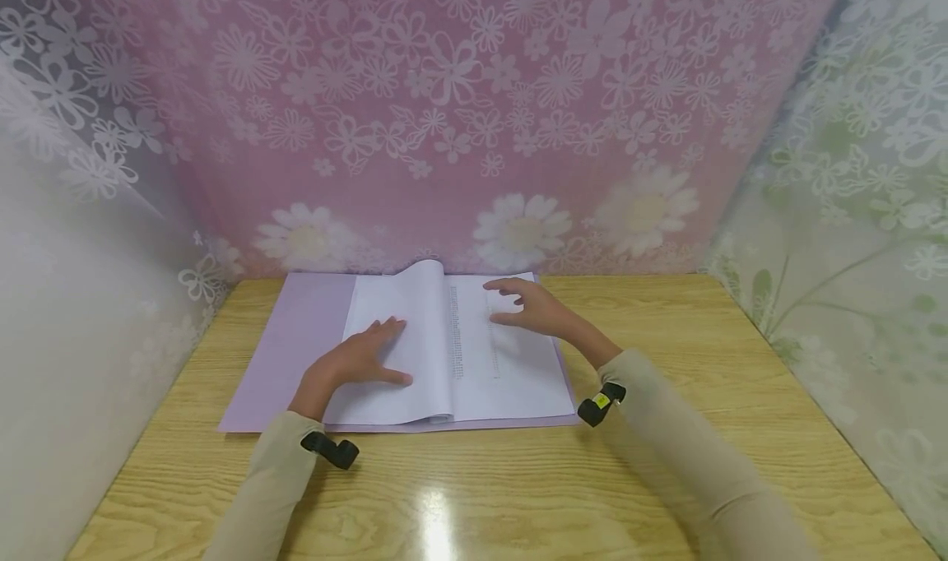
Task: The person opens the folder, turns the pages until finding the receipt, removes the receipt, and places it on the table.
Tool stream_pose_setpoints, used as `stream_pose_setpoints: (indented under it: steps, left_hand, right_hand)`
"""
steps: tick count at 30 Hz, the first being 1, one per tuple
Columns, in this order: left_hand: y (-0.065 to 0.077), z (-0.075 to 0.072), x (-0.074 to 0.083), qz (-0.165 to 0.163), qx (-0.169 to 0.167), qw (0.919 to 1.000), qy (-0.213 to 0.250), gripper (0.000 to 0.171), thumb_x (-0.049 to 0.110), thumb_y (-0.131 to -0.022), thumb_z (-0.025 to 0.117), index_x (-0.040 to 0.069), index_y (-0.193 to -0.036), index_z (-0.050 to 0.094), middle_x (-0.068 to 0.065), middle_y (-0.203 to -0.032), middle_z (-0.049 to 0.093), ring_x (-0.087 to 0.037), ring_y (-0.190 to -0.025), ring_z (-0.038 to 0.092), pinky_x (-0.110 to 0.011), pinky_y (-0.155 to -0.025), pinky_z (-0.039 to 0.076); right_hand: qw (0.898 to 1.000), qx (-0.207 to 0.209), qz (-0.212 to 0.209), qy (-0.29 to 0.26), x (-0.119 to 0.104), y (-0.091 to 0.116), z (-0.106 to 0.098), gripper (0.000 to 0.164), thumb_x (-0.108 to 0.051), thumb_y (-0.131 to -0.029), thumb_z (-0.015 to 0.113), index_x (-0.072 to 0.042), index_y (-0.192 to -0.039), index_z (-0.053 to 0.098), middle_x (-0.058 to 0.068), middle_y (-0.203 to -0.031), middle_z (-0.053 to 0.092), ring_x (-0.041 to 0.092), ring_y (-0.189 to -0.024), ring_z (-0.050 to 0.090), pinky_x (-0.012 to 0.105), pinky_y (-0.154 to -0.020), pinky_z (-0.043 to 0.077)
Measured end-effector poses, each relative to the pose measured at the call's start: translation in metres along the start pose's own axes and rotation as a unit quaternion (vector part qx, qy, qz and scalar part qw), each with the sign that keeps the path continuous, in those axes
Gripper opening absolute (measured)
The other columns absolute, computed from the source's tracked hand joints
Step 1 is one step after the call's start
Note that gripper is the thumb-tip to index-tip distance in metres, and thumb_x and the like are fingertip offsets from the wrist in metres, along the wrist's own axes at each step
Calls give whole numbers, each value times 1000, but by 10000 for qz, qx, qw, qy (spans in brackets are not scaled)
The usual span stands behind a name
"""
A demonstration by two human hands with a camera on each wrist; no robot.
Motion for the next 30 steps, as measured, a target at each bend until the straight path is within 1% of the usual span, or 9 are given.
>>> stream_pose_setpoints:
  steps: [3,7,14,16,21,26,30]
  left_hand:
    - [0,-1,-5,-45,-60,10000,-12,114,60,-79,80,11,-164,21,-17,-171,14,-42,-158,9,-64,-124,18]
    - [3,-3,-8,-108,-156,9998,41,113,56,-79,83,9,-163,23,-19,-171,13,-44,-158,8,-64,-124,18]
    - [9,-6,-4,-143,-264,9995,94,110,49,-81,84,5,-162,25,-23,-170,13,-48,-156,8,-69,-121,19]
    - [10,-6,-4,-173,-292,9994,118,109,47,-82,84,5,-162,24,-23,-170,12,-47,-156,7,-69,-122,19]
    - [11,-5,-5,-215,-327,9992,84,109,47,-82,84,6,-162,24,-22,-170,11,-47,-157,7,-69,-121,19]
    - [9,-2,-7,-262,-346,9990,60,110,48,-81,85,7,-163,24,-22,-170,11,-46,-157,7,-68,-121,20]
    - [8,-1,-8,-263,-317,9991,26,110,49,-80,85,8,-162,25,-22,-170,12,-47,-157,8,-68,-121,21]
  right_hand:
    - [10000,47,58,24,7,0,-5,58,-19,-94,74,-5,-146,53,16,-150,55,39,-138,51,56,-110,47]
    - [9998,169,61,40,15,0,-12,56,-17,-94,74,-4,-146,54,18,-148,55,40,-137,51,58,-109,47]
    - [9993,313,187,-37,31,1,-23,57,-15,-95,73,-1,-146,53,22,-149,54,43,-137,50,60,-110,45]
    - [9992,333,230,-48,36,2,-26,58,-15,-95,72,1,-147,51,23,-149,53,44,-137,50,61,-110,44]
    - [9984,473,287,-63,49,3,-32,57,-13,-95,71,3,-146,51,26,-148,52,47,-136,49,63,-110,43]
    - [9966,723,323,-236,63,5,-38,56,-10,-95,71,7,-144,51,29,-148,51,50,-135,48,65,-109,42]
    - [9949,840,358,-425,75,6,-40,58,-9,-94,72,8,-146,49,29,-151,49,51,-137,47,64,-112,40]
Point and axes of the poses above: each hand's wrist, its own y-axis away from the middle knuckle, its own z-axis out of the palm, x = y × z, the point moved 9 cm from there along -y, towards the middle knuckle
